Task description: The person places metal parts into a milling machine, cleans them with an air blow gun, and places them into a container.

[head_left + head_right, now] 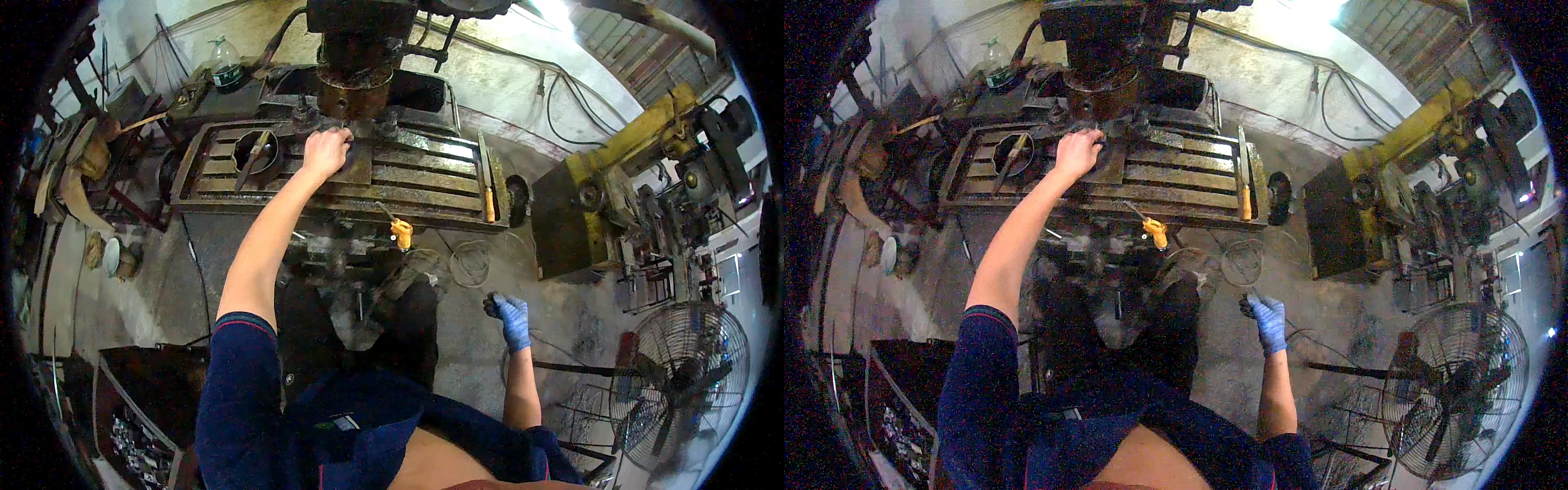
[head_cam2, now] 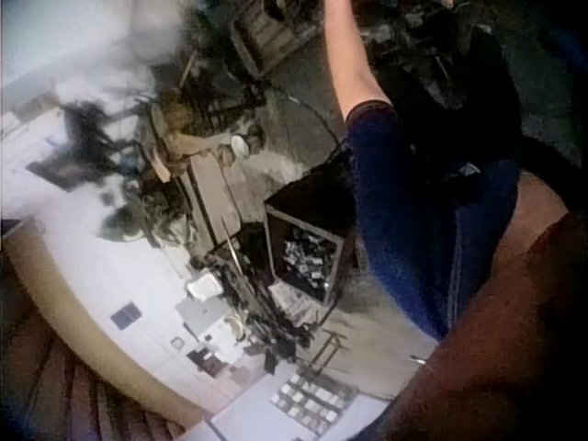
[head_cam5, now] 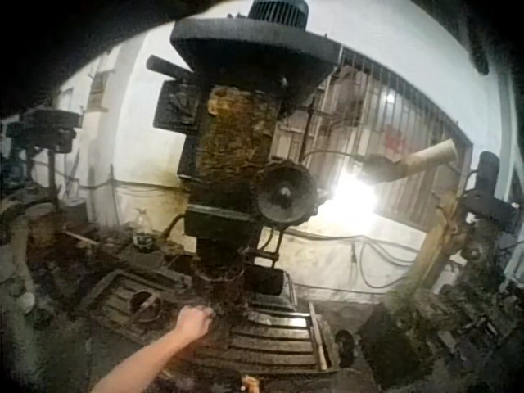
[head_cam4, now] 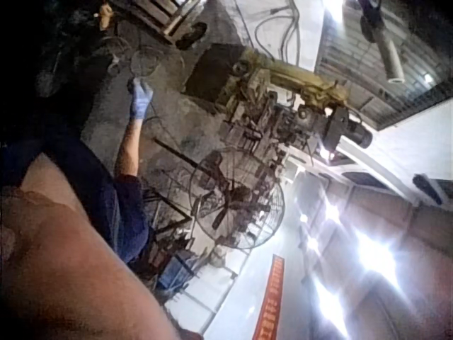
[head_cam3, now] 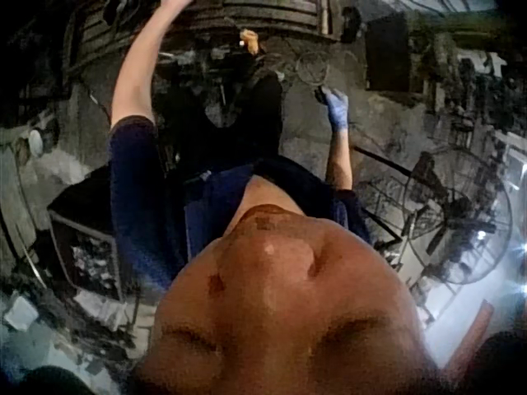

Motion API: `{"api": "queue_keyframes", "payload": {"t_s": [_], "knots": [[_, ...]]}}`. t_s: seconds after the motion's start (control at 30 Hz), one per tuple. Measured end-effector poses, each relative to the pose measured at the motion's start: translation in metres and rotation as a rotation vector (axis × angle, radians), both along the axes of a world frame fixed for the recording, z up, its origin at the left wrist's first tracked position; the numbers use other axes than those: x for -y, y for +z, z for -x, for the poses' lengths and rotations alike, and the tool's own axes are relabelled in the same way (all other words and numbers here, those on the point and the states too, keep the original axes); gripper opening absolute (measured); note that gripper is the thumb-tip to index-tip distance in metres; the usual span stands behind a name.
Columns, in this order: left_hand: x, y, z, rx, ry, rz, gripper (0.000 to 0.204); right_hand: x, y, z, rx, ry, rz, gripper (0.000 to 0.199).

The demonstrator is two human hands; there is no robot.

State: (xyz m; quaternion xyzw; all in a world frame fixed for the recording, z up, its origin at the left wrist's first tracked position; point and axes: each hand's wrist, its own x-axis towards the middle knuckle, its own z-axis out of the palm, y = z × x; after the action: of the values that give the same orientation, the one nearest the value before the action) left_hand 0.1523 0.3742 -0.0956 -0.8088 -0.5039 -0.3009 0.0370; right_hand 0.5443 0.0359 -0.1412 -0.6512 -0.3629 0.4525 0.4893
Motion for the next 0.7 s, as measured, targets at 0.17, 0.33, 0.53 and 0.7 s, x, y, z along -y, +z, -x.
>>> {"api": "queue_keyframes", "payload": {"t_s": [0.17,0.33,0.53,0.7], "knots": [[-0.001,0.001,-0.009,0.054,0.181,0.04,0.025,-0.005,0.006,-0.019,0.151,0.003,-0.014,0.024],[0.003,0.013,-0.012,0.037,0.357,0.21,0.035,-0.065,0.138,0.006,0.605,0.068,-0.245,0.021],[-0.002,0.006,-0.001,0.078,0.398,0.191,0.038,-0.166,0.341,0.033,0.597,-0.012,-1.089,0.045],[-0.005,0.007,-0.012,0.114,0.368,0.185,0.037,-0.183,0.442,0.067,0.385,0.238,-1.46,0.038]]}}
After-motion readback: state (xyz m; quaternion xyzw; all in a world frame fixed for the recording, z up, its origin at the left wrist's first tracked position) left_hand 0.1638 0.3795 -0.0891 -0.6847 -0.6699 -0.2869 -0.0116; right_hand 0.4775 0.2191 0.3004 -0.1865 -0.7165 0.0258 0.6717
